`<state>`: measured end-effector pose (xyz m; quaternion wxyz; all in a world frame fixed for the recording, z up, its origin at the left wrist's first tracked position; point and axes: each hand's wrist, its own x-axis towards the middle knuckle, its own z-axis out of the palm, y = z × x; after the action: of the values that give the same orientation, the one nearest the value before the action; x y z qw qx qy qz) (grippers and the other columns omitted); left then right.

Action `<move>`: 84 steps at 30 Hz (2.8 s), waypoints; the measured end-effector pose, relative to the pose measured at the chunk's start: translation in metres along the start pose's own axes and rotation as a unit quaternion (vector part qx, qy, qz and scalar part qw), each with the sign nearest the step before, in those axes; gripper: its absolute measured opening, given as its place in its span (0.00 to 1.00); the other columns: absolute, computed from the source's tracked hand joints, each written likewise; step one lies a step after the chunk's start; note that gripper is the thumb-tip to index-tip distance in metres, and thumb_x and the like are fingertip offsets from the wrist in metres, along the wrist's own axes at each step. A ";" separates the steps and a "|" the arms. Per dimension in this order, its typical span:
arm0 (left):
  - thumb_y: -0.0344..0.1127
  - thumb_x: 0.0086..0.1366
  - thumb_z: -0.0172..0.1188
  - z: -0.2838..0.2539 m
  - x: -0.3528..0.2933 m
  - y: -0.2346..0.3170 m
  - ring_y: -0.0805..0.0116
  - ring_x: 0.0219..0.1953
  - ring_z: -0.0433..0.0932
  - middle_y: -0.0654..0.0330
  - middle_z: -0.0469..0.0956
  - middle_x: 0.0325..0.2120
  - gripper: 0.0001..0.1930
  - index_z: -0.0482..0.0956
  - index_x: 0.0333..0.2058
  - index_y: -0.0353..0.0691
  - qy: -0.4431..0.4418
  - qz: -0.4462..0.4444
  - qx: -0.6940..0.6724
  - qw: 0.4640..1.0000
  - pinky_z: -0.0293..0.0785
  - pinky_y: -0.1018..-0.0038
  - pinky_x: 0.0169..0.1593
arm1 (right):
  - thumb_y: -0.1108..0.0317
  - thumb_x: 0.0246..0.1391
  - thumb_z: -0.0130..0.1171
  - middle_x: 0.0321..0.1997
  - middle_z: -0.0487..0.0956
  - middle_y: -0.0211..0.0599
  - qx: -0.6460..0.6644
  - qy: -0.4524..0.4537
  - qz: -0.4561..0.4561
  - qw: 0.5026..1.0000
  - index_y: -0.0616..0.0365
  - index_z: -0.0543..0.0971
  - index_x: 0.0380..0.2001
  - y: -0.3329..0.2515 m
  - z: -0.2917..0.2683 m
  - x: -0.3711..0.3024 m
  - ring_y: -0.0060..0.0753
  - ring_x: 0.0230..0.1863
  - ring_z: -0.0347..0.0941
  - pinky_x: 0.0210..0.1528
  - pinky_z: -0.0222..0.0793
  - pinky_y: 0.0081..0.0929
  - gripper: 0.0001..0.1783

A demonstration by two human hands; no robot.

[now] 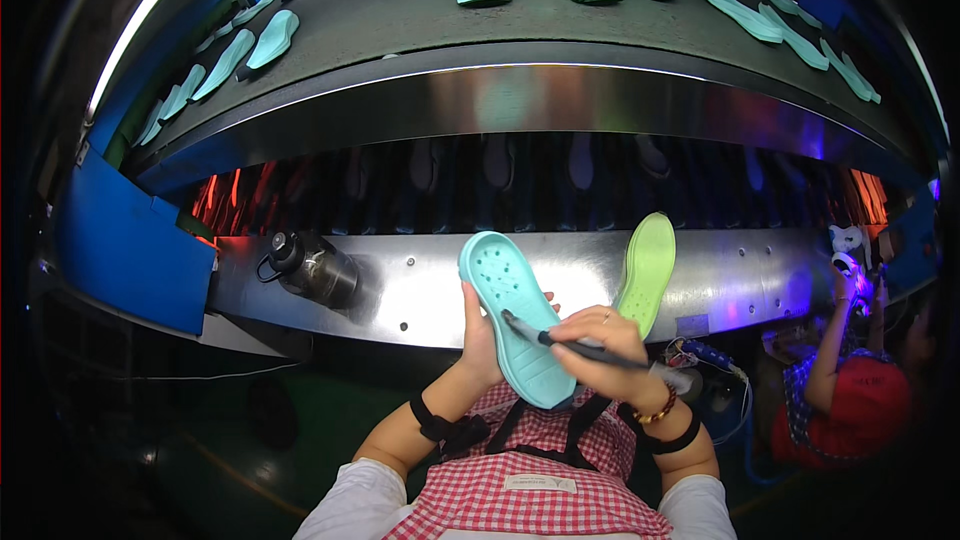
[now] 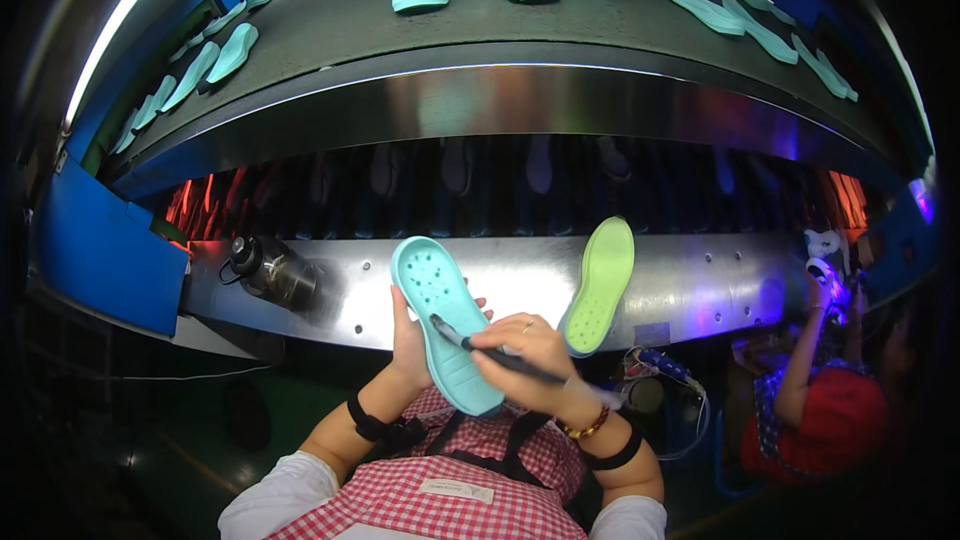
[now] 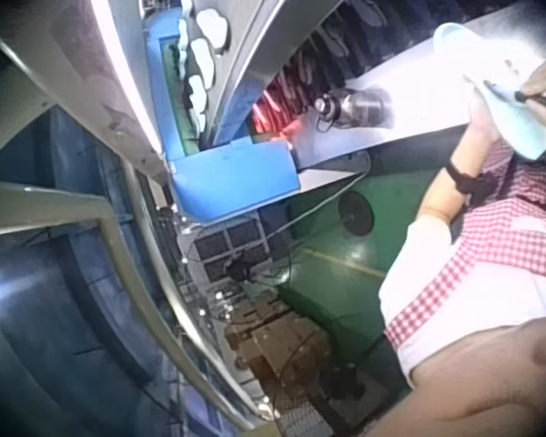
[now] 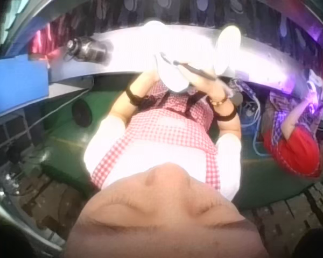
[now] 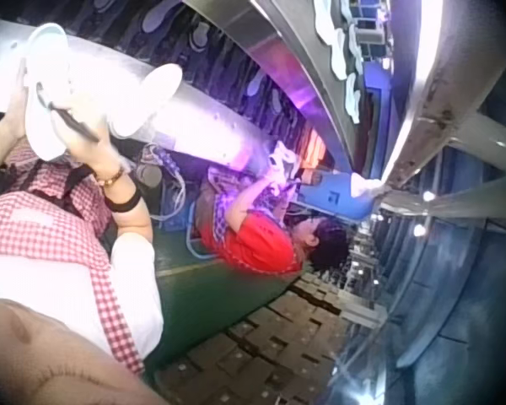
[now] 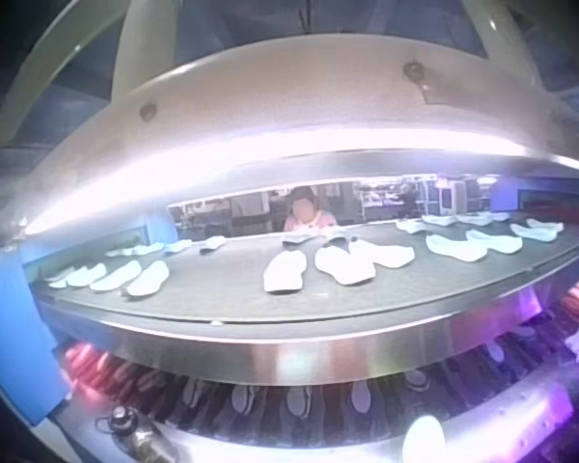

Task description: Applying a liquid coating to shoe soles with a brush.

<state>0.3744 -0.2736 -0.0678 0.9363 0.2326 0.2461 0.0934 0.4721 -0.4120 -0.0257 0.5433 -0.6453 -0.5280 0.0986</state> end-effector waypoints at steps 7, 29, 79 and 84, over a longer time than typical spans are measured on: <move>0.76 0.50 0.23 -0.014 0.000 0.019 0.55 0.43 0.71 0.52 0.71 0.38 0.45 0.62 0.50 0.43 -0.026 0.063 -0.065 0.996 0.66 0.55 0.49 | 0.72 0.36 0.63 0.28 0.78 0.33 0.006 -0.190 -0.047 0.981 0.57 0.78 0.26 -0.037 -0.021 -0.001 0.34 0.32 0.74 0.36 0.68 0.26 0.09; 0.75 0.51 0.28 0.031 -0.016 0.044 0.55 0.47 0.69 0.51 0.69 0.43 0.46 0.61 0.52 0.39 -0.104 0.179 -0.023 0.978 0.61 0.52 0.54 | 0.80 0.43 0.56 0.39 0.76 0.45 0.418 -0.052 0.235 0.876 0.65 0.77 0.33 -0.009 -0.027 -0.014 0.36 0.48 0.69 0.54 0.61 0.31 0.10; 0.43 0.63 0.47 0.032 -0.028 0.054 0.66 0.44 0.73 0.48 0.70 0.45 0.24 0.64 0.51 0.29 -0.086 -0.193 0.259 0.942 0.71 0.76 0.46 | 0.75 0.45 0.53 0.42 0.77 0.38 0.052 -0.396 -0.025 0.916 0.58 0.75 0.38 -0.018 -0.069 0.008 0.38 0.43 0.73 0.45 0.69 0.28 0.14; 0.43 0.61 0.49 0.032 -0.028 0.058 0.68 0.42 0.74 0.48 0.71 0.45 0.25 0.65 0.50 0.28 -0.101 -0.192 0.312 0.925 0.72 0.78 0.44 | 0.76 0.44 0.52 0.45 0.75 0.37 0.038 -0.356 -0.038 0.933 0.58 0.74 0.40 -0.006 -0.073 0.006 0.38 0.44 0.72 0.43 0.69 0.29 0.16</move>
<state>0.3626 -0.2437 -0.0034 0.8364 0.4691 0.2073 -0.1936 0.5222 -0.4518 0.0105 0.3472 -0.5265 -0.7068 0.3206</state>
